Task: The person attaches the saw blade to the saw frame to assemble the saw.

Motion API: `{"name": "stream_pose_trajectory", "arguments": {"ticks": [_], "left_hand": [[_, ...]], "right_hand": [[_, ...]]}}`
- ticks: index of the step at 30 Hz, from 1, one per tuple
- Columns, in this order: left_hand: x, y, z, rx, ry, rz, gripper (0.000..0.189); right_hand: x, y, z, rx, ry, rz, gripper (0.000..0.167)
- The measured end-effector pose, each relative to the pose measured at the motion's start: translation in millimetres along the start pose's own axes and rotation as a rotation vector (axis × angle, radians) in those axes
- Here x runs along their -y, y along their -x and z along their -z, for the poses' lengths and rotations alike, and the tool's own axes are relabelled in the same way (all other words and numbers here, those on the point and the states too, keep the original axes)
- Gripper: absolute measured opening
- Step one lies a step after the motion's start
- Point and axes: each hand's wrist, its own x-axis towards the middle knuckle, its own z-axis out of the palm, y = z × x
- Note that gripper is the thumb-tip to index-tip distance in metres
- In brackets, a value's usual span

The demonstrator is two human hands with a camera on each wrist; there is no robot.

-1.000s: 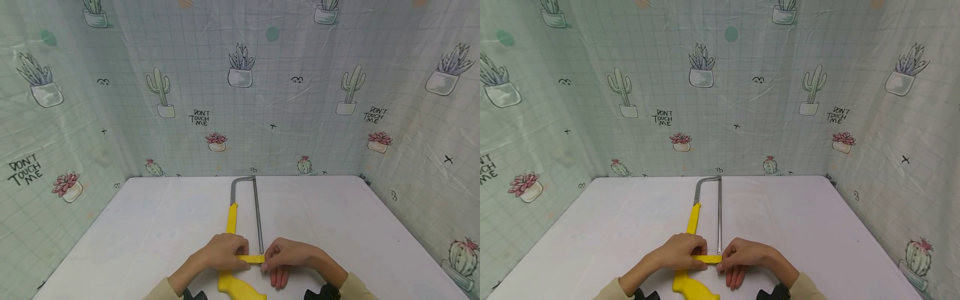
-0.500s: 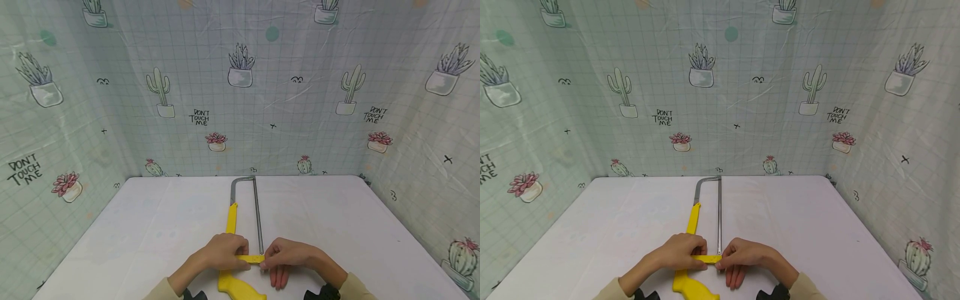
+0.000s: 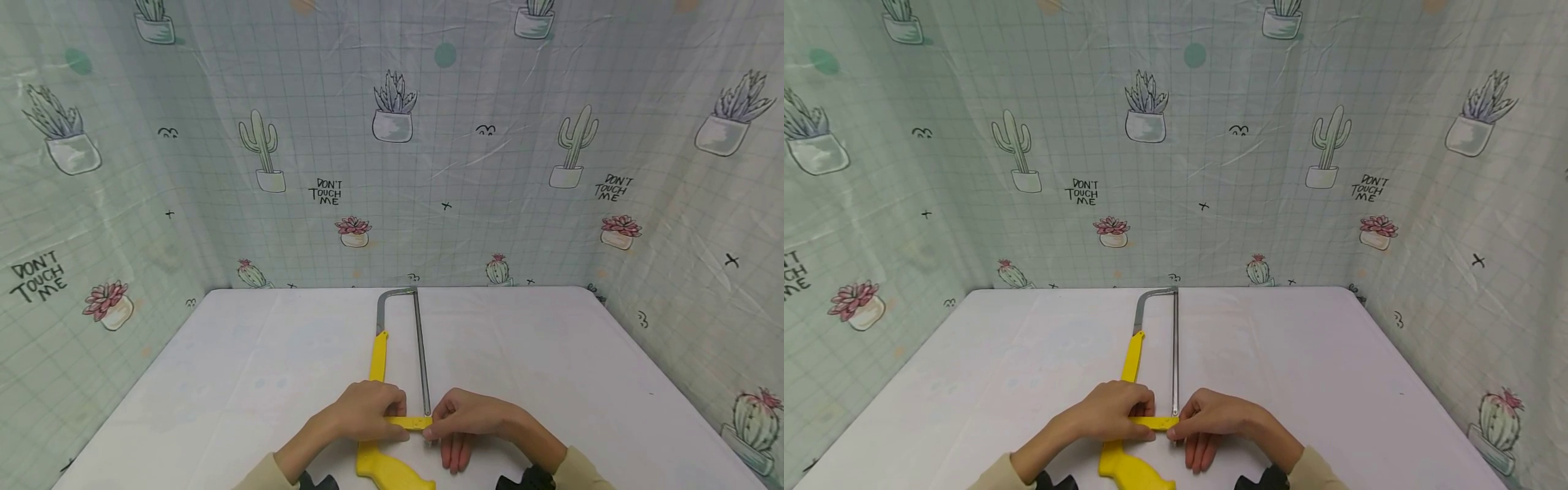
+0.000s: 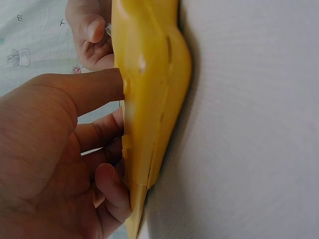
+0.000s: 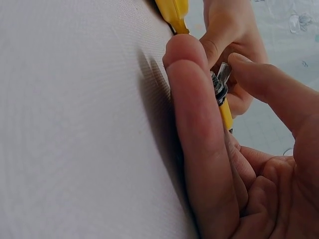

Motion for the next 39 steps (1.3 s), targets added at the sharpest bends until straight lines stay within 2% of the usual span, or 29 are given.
{"name": "stream_pose_trajectory", "arguments": {"ticks": [7, 39], "left_hand": [[0.9, 0.3, -0.7, -0.002, -0.004, 0.003, 0.024], [1.6, -0.5, -3.0, -0.002, 0.007, -0.001, 0.023]], "right_hand": [[1.6, 0.9, 0.1, -0.005, 0.009, -0.008, 0.026], [-4.1, -1.3, 6.3, 0.074, -0.020, 0.039, 0.021]]}}
